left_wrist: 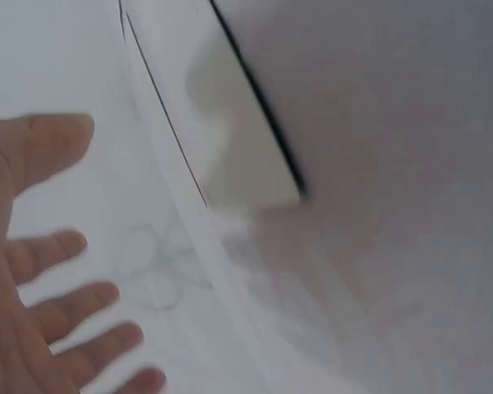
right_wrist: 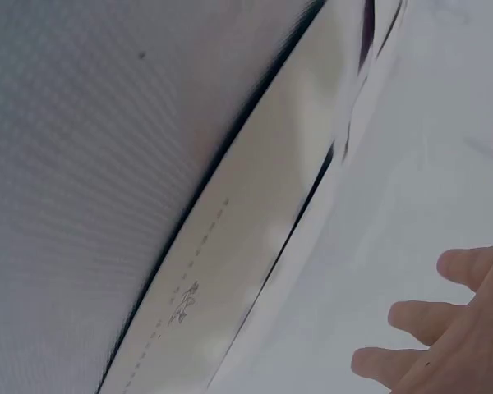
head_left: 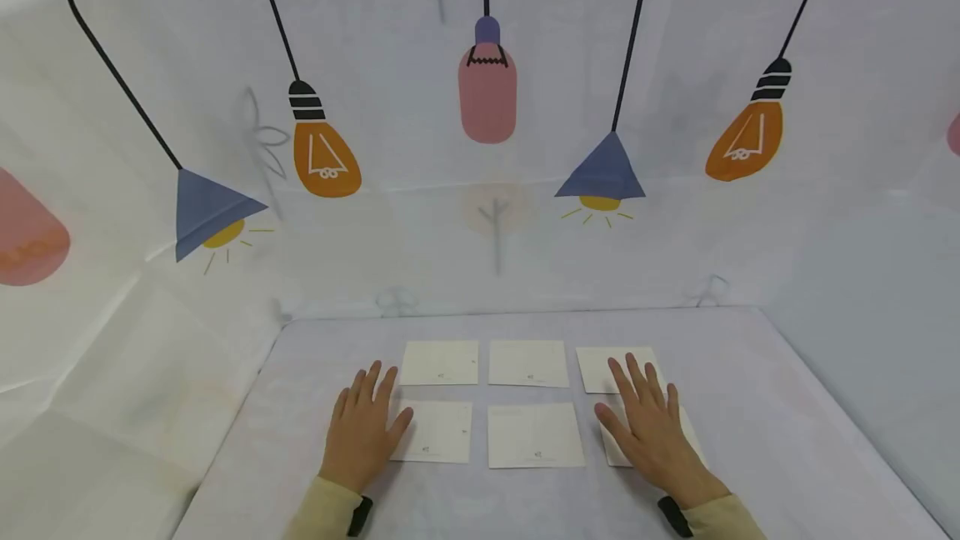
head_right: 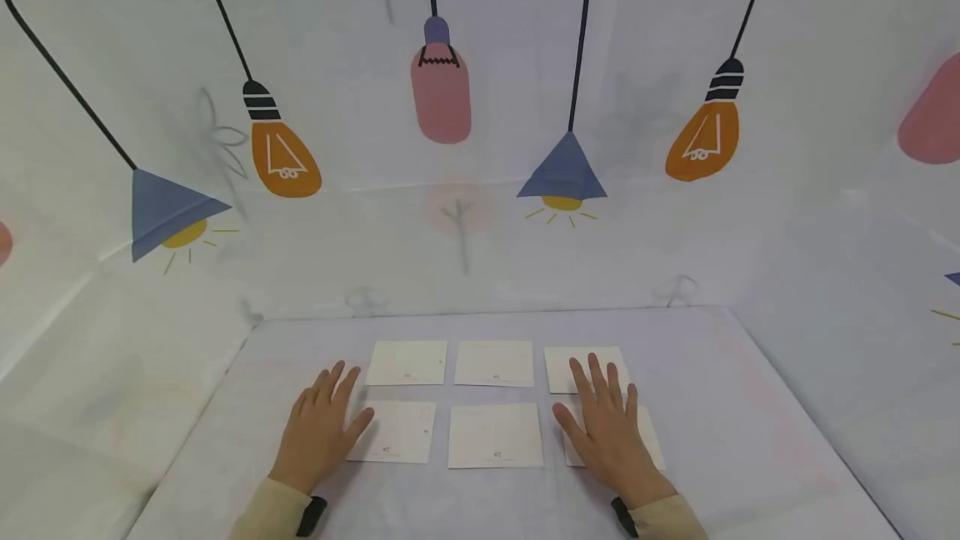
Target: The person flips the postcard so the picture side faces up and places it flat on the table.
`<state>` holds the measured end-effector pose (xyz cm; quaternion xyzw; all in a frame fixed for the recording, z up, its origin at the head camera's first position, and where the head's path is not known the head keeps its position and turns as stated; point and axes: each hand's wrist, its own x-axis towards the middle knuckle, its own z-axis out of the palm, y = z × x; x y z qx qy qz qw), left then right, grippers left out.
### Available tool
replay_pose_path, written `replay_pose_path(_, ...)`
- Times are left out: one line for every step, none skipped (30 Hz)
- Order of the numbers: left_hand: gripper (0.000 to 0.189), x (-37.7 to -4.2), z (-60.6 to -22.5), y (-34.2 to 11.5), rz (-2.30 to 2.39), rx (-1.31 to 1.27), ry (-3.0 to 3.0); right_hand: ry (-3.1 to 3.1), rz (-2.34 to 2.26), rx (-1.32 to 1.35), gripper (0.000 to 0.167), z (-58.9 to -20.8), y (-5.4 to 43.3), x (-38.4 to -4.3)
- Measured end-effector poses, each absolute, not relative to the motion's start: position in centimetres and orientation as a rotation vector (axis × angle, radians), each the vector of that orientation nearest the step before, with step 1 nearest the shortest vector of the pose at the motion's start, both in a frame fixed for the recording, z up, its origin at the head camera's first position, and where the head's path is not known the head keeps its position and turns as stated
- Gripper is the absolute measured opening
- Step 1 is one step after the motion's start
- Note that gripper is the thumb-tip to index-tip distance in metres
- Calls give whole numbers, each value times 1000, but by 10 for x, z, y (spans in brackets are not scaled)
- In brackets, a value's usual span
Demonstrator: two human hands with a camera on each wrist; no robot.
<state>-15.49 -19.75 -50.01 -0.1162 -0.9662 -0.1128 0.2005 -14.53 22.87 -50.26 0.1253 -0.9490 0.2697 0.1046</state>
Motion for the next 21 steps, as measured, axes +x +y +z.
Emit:
replay_pose_path(68,-157,-499,-201,-334,-375,-2677,-2793,795,372,72,-502,228,-145)
replay_pose_path(67,-160,-498,-204,-346,-422,-2660,-2788,795,375,73,-502,228,-144)
replay_pose_path(67,-163,-497,-208,-363,-460,-2652,-2786,794,376,75,-502,227,-144)
replay_pose_path(67,-166,-495,-211,-384,-487,-2654,-2784,790,377,75,-502,227,-143)
replay_pose_path(67,-168,-493,-214,-407,-508,-2661,-2780,790,378,76,-502,227,-143)
replay_pose_path(66,-171,-492,-217,-427,-518,-2674,-2776,781,380,77,-503,226,-143)
replay_pose_path(67,-175,-490,-220,-444,-525,-2691,-2771,778,382,77,-504,226,-143)
replay_pose_path(67,-178,-488,-222,-455,-532,-2708,-2765,770,386,78,-505,226,-144)
replay_pose_path(67,-181,-486,-224,-478,-533,-2727,-2764,767,389,78,-506,226,-145)
replay_pose_path(68,-184,-485,-226,-500,-535,-2749,-2759,769,395,78,-506,226,-145)
replay_pose_path(68,-188,-484,-228,-527,-540,-2768,-2754,773,403,78,-507,225,-146)
replay_pose_path(69,-191,-484,-230,-561,-537,-2792,-2749,772,410,79,-508,225,-147)
replay_pose_path(69,-195,-484,-232,-599,-533,-2816,-2746,775,417,79,-508,224,-148)
replay_pose_path(69,-198,-484,-234,-645,-524,-2841,-2742,775,425,79,-508,223,-149)
replay_pose_path(69,-202,-485,-235,-692,-509,-2869,-2735,777,434,78,-509,223,-150)
replay_pose_path(70,-206,-486,-237,-735,-491,-2896,-2732,779,441,78,-508,222,-151)
replay_pose_path(70,-209,-487,-239,-776,-474,-2916,-2731,777,445,78,-508,221,-152)
replay_pose_path(70,-213,-488,-240,-810,-460,-2931,-2729,775,450,78,-508,220,-153)
replay_pose_path(71,-216,-489,-241,-830,-450,-2943,-2727,776,456,78,-507,219,-153)
replay_pose_path(71,-219,-490,-242,-852,-441,-2952,-2726,774,460,78,-507,218,-154)
replay_pose_path(72,-221,-490,-243,-864,-436,-2961,-2725,776,462,78,-507,217,-154)
